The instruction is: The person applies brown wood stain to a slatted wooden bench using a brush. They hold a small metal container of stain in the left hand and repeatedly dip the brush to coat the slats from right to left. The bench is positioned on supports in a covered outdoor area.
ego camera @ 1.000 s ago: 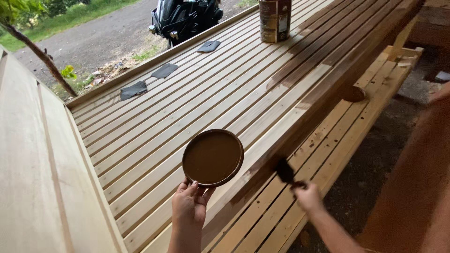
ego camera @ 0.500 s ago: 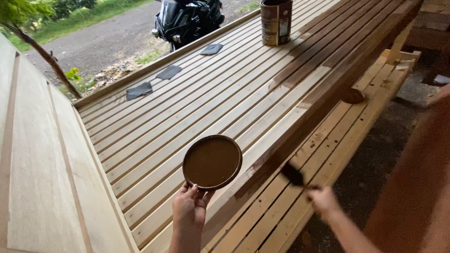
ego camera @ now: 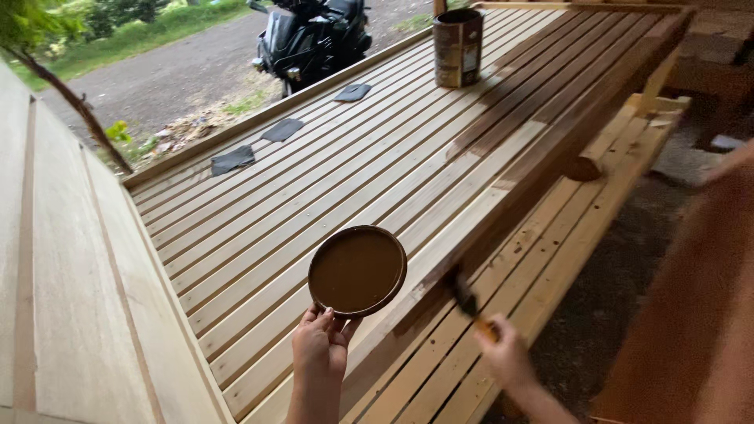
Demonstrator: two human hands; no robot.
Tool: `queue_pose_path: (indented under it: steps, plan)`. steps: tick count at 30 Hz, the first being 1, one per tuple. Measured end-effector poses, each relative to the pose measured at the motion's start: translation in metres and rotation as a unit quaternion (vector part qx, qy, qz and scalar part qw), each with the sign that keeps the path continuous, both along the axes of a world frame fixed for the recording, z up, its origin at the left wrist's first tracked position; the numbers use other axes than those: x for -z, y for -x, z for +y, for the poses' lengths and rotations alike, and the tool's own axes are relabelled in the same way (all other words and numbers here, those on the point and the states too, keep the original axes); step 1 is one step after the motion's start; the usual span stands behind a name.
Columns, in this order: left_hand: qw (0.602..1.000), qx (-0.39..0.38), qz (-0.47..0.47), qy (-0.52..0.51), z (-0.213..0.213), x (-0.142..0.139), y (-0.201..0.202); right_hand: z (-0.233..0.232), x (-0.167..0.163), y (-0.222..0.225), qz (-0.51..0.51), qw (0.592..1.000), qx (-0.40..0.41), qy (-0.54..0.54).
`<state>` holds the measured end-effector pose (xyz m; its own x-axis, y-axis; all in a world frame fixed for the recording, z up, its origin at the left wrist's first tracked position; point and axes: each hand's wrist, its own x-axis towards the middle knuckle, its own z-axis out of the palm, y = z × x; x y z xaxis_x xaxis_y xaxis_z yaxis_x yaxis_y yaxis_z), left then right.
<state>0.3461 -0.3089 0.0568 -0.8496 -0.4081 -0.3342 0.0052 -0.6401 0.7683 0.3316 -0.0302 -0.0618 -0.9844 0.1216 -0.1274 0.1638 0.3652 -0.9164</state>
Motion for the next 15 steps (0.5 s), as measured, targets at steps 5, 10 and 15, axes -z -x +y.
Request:
queue_pose_path:
  steps: [5,10,15]
  plan:
    - [0.999,0.036,0.031,-0.021,0.005,0.001,0.000,0.010,0.001,-0.039,-0.077,0.956,-0.181,0.220]
    - [0.999,0.037,0.028,-0.012,-0.002,0.006,0.003,0.020,-0.030,-0.011,-0.137,0.940,-0.252,0.182]
    - [0.999,0.030,0.028,-0.021,-0.007,0.019,0.009,0.030,-0.050,0.037,-0.121,0.978,-0.154,0.073]
